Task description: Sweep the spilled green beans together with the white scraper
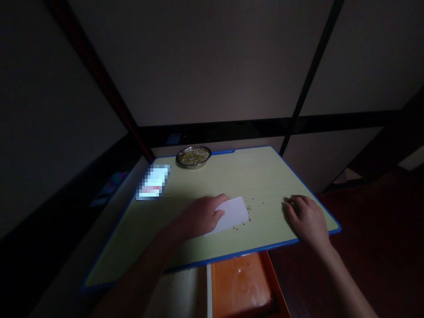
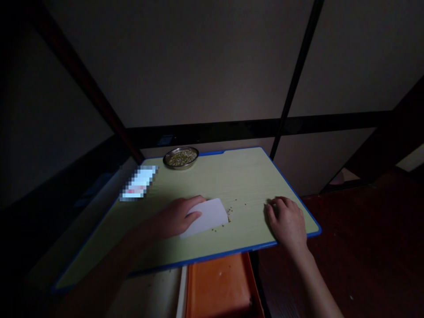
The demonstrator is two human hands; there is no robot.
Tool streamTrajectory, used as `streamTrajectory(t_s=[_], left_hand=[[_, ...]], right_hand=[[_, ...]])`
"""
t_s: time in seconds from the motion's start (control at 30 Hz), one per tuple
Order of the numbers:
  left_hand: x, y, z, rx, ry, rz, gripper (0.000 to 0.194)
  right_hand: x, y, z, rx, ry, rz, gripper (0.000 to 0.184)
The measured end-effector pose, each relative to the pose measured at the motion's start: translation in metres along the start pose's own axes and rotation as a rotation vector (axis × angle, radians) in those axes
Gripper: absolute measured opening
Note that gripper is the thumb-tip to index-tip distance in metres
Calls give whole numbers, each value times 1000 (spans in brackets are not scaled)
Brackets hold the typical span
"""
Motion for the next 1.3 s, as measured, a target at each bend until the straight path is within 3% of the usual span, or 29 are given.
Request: streamTrajectory(t_s=[0.5, 1.3], left_hand=[[8, -9, -8, 31, 138, -57, 26], [9, 15, 5, 90, 91, -36, 25]], right_hand=[[-2, 0, -1, -27, -6, 21, 33], [-2, 0, 0, -7, -9, 8, 33]])
Point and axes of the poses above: each hand's wrist, its own y-axis away from the middle knuckle, its own z-axis out of the back of the hand, x = y × z, the point moved 5 cm from there along -y, towards the middle knuckle, and after that the axes turned 2 degrees about y, right-handed, at the moved point
